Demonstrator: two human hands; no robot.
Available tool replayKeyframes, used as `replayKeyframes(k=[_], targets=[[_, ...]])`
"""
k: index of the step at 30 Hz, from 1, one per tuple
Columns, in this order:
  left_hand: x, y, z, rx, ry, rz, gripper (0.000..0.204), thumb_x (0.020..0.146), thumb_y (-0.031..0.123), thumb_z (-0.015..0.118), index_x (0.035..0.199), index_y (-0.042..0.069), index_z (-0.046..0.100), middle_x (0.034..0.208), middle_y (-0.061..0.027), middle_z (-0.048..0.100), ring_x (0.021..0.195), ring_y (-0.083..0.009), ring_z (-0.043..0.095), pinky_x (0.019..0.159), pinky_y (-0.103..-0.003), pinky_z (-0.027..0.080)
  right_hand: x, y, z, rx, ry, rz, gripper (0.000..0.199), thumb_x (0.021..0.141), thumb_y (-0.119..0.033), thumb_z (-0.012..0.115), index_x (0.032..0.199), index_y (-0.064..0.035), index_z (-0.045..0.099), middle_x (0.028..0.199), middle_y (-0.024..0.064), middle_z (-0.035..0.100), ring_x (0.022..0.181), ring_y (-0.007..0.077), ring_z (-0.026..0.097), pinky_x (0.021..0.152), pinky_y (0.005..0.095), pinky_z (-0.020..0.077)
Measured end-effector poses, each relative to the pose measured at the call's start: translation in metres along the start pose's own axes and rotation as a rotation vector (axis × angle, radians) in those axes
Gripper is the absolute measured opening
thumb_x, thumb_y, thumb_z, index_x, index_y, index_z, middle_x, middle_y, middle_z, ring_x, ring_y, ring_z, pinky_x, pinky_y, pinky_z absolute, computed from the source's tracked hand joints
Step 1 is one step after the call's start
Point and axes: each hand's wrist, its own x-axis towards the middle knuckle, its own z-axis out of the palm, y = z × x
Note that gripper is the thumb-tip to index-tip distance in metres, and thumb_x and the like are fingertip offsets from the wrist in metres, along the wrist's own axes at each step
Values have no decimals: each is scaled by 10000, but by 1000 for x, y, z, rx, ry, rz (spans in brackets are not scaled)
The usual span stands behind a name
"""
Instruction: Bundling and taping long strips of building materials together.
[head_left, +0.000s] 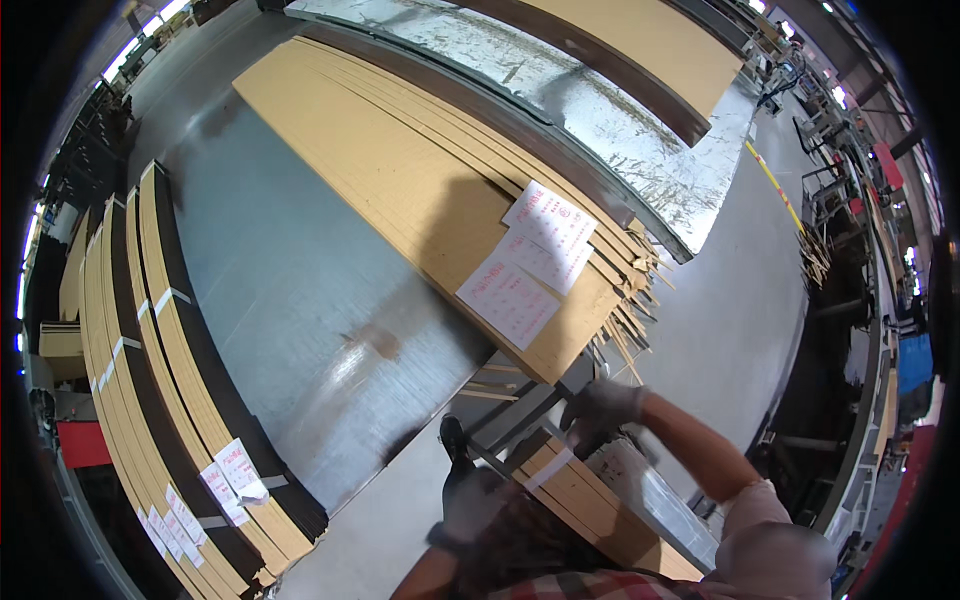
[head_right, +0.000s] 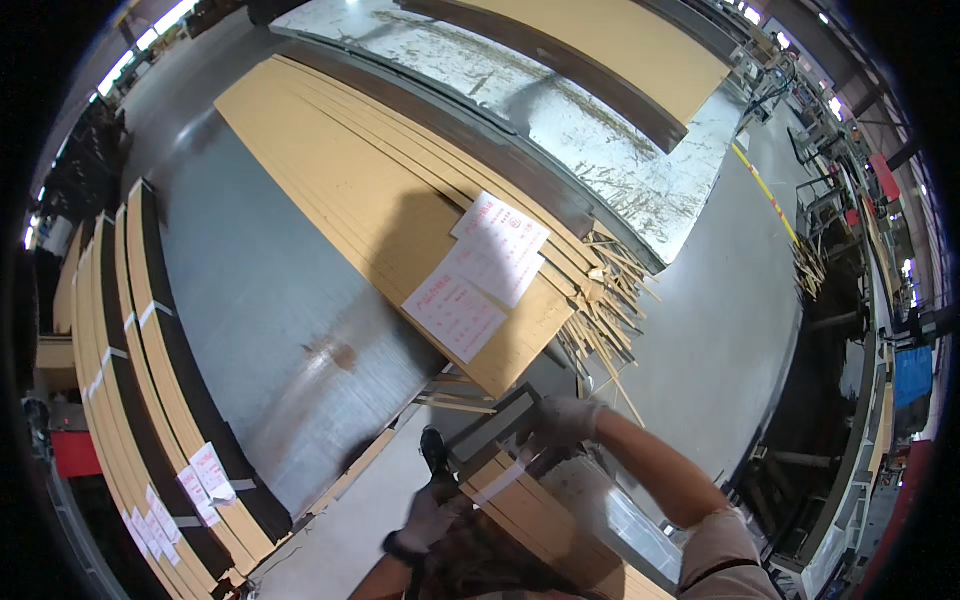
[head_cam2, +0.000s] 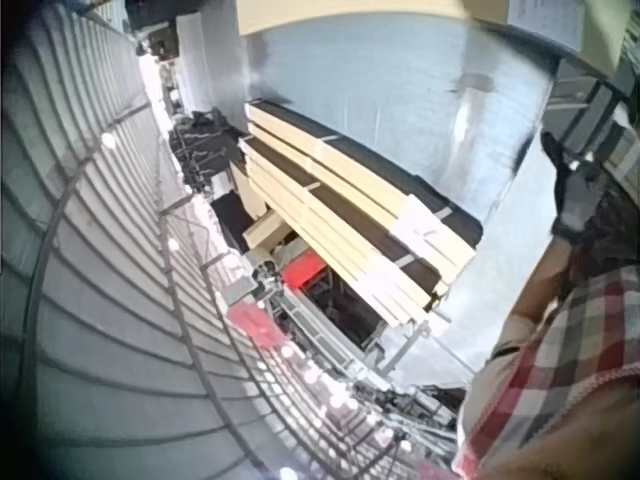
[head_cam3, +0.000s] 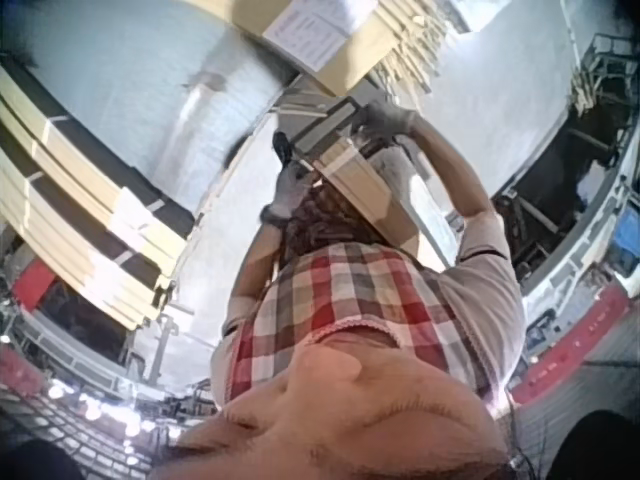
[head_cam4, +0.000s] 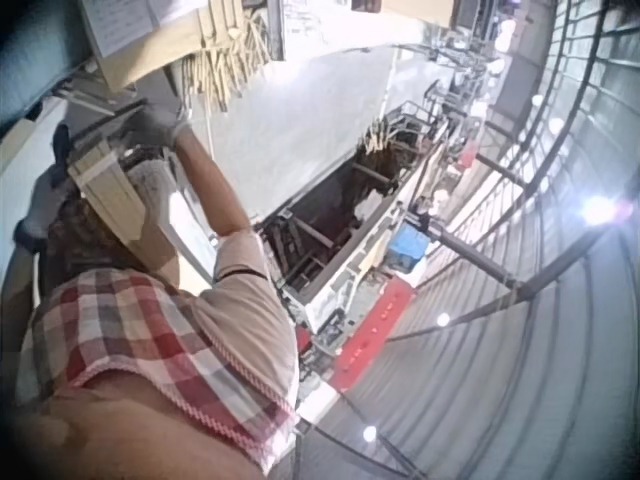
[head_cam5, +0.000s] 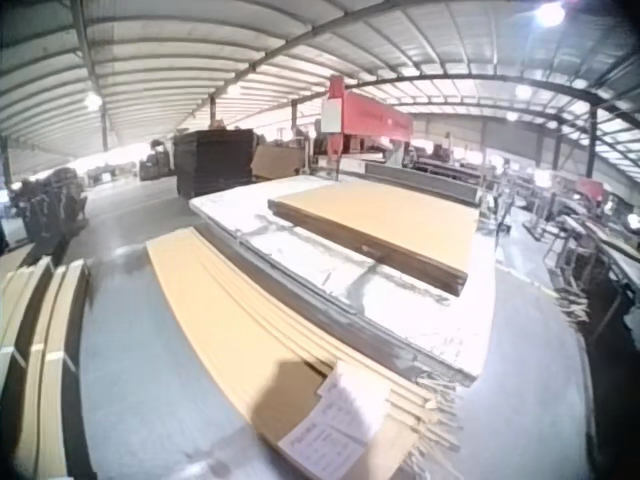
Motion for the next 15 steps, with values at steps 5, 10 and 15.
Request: replayKeyframes(k=[5, 10, 15], targets=[[68, -30, 81, -732, -179, 28, 312, 896, 279, 570, 1099, 47, 619, 956, -87, 657, 812, -219, 646, 742, -343, 524, 21, 33, 58, 319, 594, -351, 300, 682, -146, 762, 927, -21, 643, 804, 111, 657, 708, 221, 652, 650, 344, 517], [7, 68, 8, -731, -357, -289, 314, 927, 220, 537, 1184, 41, 564, 1042, -84, 639, 877, -210, 642, 763, -323, 527, -36, -77, 126, -37, 1156, -317, 482, 626, -160, 799, 951, -27, 469, 1002, 243, 547, 826, 356, 578, 690, 452, 473], [-57, 57, -38, -284, -238, 214, 238, 940, 101, 529, 1145, -14, 565, 1060, -108, 625, 875, -199, 630, 761, -254, 513, -24, -73, 162, -172, 1377, -191, 593, 605, -256, 831, 1008, -16, 469, 1136, 292, 490, 944, 413, 530, 760, 490, 455]])
